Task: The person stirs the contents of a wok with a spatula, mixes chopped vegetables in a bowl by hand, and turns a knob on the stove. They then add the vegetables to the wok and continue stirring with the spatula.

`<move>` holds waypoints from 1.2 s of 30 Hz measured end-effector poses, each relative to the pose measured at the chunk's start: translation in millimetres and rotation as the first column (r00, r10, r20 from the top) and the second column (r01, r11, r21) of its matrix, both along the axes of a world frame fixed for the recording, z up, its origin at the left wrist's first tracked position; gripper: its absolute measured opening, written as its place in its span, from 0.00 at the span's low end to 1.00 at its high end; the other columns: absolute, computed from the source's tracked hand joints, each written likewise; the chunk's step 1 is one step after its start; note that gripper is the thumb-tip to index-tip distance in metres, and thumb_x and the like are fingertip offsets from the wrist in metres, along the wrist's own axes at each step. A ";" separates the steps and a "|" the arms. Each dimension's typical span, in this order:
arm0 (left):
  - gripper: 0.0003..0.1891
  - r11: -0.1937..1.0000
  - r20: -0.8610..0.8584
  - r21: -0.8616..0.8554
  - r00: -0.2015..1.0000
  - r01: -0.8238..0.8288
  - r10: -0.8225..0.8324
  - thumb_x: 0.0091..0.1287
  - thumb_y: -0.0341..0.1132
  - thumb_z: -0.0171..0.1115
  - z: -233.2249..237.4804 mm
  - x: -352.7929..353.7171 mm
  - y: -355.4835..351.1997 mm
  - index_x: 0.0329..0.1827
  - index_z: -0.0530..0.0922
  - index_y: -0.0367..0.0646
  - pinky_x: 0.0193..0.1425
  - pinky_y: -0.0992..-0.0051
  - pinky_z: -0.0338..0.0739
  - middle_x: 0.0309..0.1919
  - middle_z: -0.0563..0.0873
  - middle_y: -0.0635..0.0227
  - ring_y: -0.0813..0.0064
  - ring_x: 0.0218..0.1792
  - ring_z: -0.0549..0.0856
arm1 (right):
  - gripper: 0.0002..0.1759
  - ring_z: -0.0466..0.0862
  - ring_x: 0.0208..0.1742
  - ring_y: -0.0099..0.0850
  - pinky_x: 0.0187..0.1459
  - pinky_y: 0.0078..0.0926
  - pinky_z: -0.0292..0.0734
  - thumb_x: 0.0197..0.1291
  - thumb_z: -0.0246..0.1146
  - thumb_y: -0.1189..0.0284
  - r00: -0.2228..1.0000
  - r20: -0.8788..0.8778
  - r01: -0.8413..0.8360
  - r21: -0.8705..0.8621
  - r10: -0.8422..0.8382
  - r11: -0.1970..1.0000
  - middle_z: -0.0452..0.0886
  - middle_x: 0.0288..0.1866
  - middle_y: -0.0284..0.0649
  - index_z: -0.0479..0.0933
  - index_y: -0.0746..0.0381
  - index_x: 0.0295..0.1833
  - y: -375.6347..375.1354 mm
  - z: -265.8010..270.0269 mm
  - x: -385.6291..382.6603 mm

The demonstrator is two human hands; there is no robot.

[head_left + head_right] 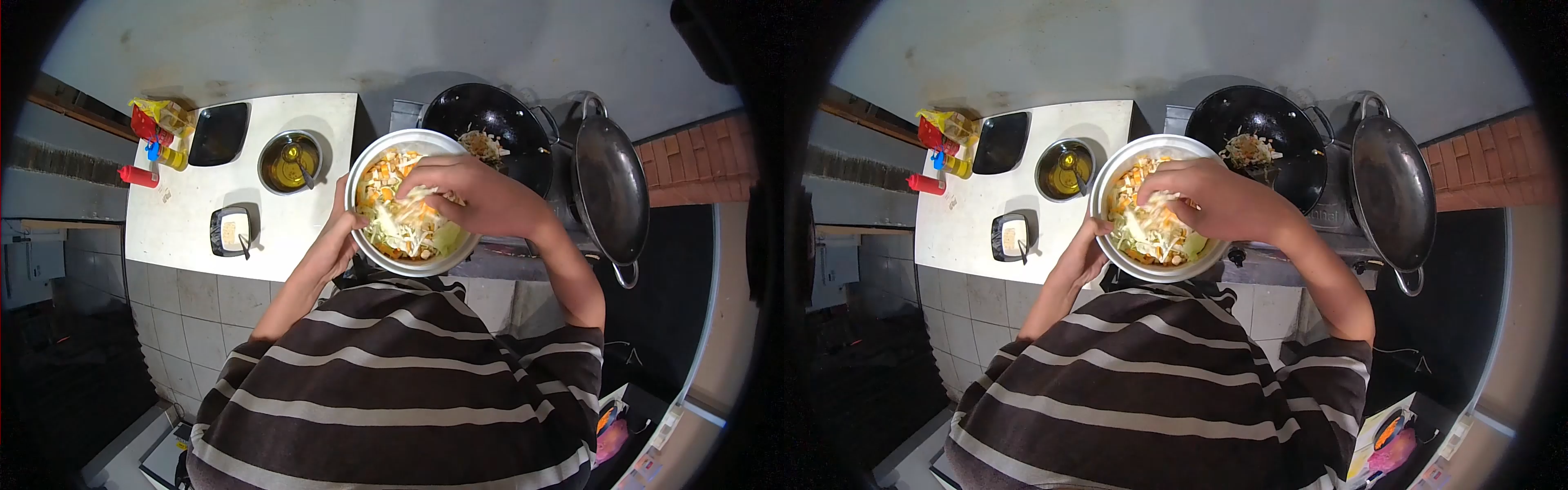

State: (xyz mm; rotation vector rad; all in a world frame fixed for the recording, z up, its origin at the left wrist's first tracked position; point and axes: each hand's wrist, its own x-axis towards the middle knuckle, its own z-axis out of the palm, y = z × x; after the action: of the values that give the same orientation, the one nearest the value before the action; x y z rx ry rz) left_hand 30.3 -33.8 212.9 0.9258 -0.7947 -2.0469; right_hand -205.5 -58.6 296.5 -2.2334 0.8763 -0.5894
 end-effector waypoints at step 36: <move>0.44 0.999 -0.019 -0.006 0.999 0.045 -0.045 0.56 0.26 0.48 2.1 -2.6 5.7 0.80 0.47 0.49 0.68 0.73 0.76 0.71 0.62 0.55 0.69 0.71 0.69 | 0.21 0.84 0.48 0.47 0.53 0.40 0.79 0.52 0.63 0.82 0.929 -0.368 0.015 -0.096 -0.050 0.995 0.81 0.49 0.46 0.80 0.63 0.55 0.4 -75.7 4.0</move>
State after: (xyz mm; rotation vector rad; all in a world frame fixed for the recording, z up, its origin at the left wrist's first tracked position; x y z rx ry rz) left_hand 27.6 -28.1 215.1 0.8908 -0.8172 -2.0886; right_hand -201.5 -58.2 220.8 -2.4637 1.0921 -0.2246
